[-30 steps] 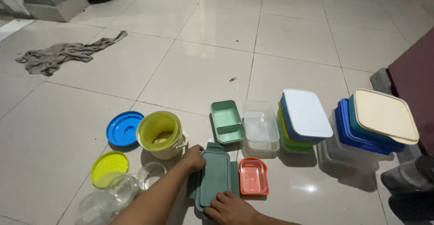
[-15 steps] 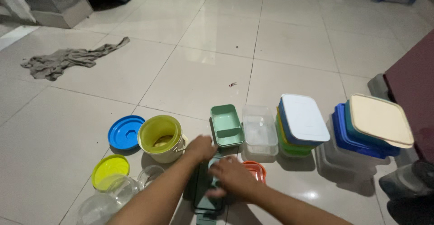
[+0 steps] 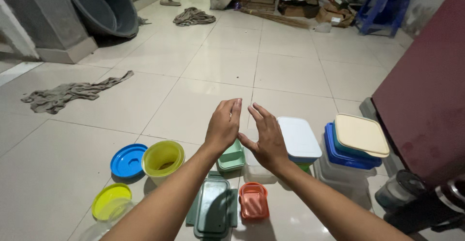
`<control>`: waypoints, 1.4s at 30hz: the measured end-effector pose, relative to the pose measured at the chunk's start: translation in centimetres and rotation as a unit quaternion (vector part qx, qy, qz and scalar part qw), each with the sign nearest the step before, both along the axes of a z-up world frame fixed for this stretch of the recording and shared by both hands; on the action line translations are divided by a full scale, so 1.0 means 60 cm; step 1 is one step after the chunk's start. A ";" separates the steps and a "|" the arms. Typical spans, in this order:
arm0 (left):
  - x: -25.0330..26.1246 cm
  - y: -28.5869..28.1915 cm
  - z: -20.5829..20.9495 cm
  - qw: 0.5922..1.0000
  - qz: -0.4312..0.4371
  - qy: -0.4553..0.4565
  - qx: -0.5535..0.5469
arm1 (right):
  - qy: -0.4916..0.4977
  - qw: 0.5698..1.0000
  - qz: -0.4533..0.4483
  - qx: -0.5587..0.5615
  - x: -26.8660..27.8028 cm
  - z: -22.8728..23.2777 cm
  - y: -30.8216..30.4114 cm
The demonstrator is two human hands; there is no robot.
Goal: The person opens and closes several plastic containers and food storage boxes on the floor, separating lids from bases and stacking them. They handle multiple containers of different colors and sizes, placing lids and bases in separate piles.
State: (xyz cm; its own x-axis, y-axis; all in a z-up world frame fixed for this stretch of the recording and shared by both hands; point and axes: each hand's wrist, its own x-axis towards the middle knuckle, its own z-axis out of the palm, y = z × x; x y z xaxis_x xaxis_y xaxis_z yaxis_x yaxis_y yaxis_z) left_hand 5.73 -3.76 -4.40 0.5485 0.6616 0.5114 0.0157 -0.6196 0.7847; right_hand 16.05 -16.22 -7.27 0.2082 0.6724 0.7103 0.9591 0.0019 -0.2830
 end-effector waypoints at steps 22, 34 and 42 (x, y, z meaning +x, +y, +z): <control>0.177 0.026 -0.347 0.953 0.036 0.282 -0.104 | 0.082 0.935 -0.073 -0.337 0.115 -0.237 -0.012; 0.188 0.013 -0.383 0.901 0.207 0.338 -0.176 | 0.088 0.887 -0.080 -0.446 0.103 -0.271 -0.016; 0.182 0.057 -0.411 0.911 0.109 0.320 -0.236 | 0.058 0.912 -0.057 -0.402 0.097 -0.233 -0.014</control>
